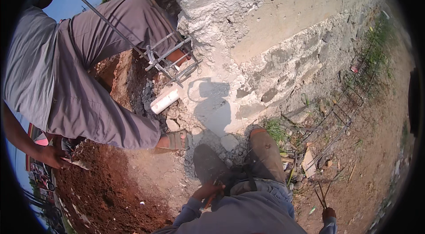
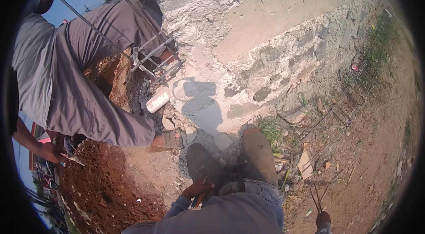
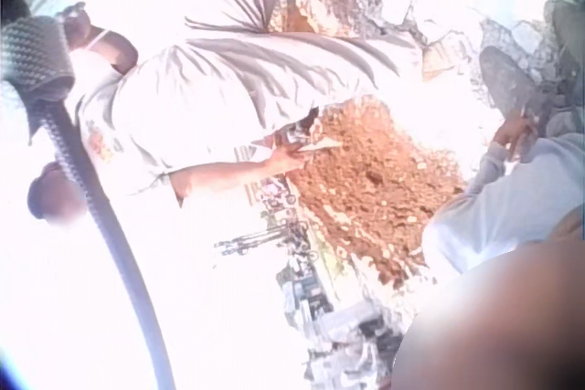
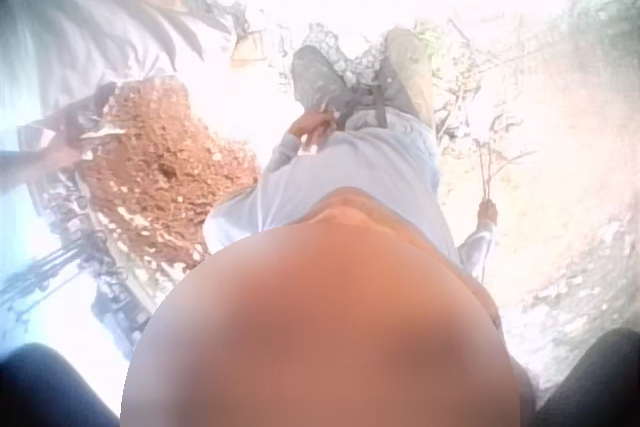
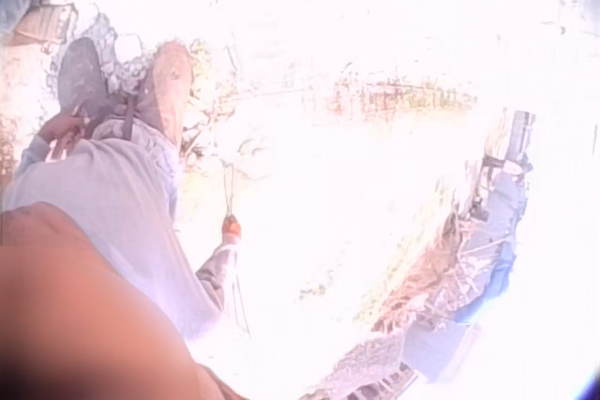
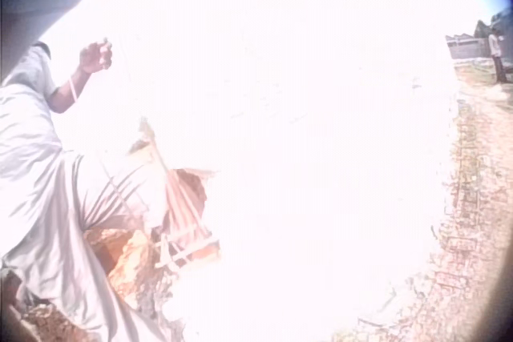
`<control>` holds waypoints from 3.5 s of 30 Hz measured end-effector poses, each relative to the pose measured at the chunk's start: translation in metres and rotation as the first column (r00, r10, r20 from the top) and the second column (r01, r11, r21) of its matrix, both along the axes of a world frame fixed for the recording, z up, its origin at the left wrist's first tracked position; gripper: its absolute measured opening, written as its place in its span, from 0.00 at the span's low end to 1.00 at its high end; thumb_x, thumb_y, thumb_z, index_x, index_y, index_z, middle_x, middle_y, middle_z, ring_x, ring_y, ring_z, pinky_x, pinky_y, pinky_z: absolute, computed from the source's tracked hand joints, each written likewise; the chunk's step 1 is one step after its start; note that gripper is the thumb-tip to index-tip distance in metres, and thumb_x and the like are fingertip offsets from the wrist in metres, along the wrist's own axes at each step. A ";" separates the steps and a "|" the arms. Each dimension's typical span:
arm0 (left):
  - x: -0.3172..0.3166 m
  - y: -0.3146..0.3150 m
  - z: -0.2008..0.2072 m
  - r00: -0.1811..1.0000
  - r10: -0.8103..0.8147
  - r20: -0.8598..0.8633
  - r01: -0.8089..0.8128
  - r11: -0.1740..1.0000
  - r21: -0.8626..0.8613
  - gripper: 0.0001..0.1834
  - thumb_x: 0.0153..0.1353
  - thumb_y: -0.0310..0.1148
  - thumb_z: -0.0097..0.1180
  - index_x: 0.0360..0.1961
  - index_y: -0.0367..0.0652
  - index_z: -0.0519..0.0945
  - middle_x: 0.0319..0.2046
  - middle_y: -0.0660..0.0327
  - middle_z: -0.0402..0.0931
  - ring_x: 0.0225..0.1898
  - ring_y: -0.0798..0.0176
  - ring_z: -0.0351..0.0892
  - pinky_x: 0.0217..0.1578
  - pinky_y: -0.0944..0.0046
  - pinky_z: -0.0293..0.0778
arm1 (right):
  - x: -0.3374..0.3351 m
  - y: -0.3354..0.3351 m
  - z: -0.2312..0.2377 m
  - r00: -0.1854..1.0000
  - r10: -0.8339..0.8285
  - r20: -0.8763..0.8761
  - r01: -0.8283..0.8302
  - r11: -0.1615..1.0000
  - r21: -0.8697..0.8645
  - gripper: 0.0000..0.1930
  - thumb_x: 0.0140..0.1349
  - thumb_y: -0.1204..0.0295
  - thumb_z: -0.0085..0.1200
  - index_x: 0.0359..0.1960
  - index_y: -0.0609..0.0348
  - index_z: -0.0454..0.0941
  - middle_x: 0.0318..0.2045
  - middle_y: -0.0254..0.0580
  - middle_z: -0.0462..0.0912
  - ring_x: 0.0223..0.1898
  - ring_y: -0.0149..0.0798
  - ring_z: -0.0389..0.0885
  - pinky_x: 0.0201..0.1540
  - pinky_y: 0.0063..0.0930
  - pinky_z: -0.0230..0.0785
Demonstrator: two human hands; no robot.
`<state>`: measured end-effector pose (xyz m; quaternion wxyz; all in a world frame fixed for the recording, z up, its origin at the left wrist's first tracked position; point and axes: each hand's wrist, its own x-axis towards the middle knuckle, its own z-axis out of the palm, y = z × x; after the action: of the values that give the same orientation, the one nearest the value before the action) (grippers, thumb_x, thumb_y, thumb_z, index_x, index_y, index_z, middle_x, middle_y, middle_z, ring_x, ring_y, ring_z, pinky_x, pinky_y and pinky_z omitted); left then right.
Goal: The person uses pliers to cut and bend small metal wires, then wraps them around vertical rebar rods embedded in a concrete wall to secure them. Another worker assists by holding the rebar in place. The task is performed at a construction site with exposed soil and building materials nearby.
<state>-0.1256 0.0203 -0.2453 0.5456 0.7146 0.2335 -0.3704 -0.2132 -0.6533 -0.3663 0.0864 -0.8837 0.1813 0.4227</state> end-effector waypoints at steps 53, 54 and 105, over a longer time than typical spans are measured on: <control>-0.222 -0.051 0.370 0.925 -0.072 -0.372 0.011 0.986 -0.165 0.17 0.55 0.39 0.69 0.39 0.39 0.79 0.27 0.66 0.78 0.28 0.71 0.75 0.32 0.67 0.72 | 0.042 0.119 0.127 0.990 0.134 -0.044 -0.099 0.880 0.465 0.16 0.62 0.63 0.55 0.50 0.52 0.79 0.34 0.52 0.84 0.28 0.44 0.83 0.24 0.39 0.75; -0.233 -0.057 0.378 0.920 -0.056 -0.387 -0.011 0.986 -0.169 0.17 0.55 0.39 0.69 0.38 0.40 0.79 0.26 0.65 0.78 0.28 0.71 0.75 0.31 0.67 0.72 | 0.075 0.158 0.200 0.737 -0.540 -0.406 0.671 0.657 0.344 0.15 0.64 0.62 0.53 0.50 0.52 0.79 0.25 0.46 0.79 0.15 0.36 0.73 0.16 0.35 0.67; -0.622 0.149 0.492 -0.098 0.994 0.039 -0.993 -0.095 -0.075 0.13 0.62 0.40 0.63 0.36 0.42 0.78 0.26 0.58 0.84 0.14 0.73 0.67 0.15 0.69 0.62 | -0.067 0.486 0.452 0.988 -0.061 -0.141 0.092 0.970 0.226 0.16 0.69 0.56 0.46 0.33 0.53 0.78 0.18 0.39 0.77 0.16 0.40 0.73 0.20 0.42 0.66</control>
<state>-0.7472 0.1694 0.2464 0.6575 0.3163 0.6593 0.1818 -0.2801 -0.1675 0.0859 0.1929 -0.8299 0.1701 0.4950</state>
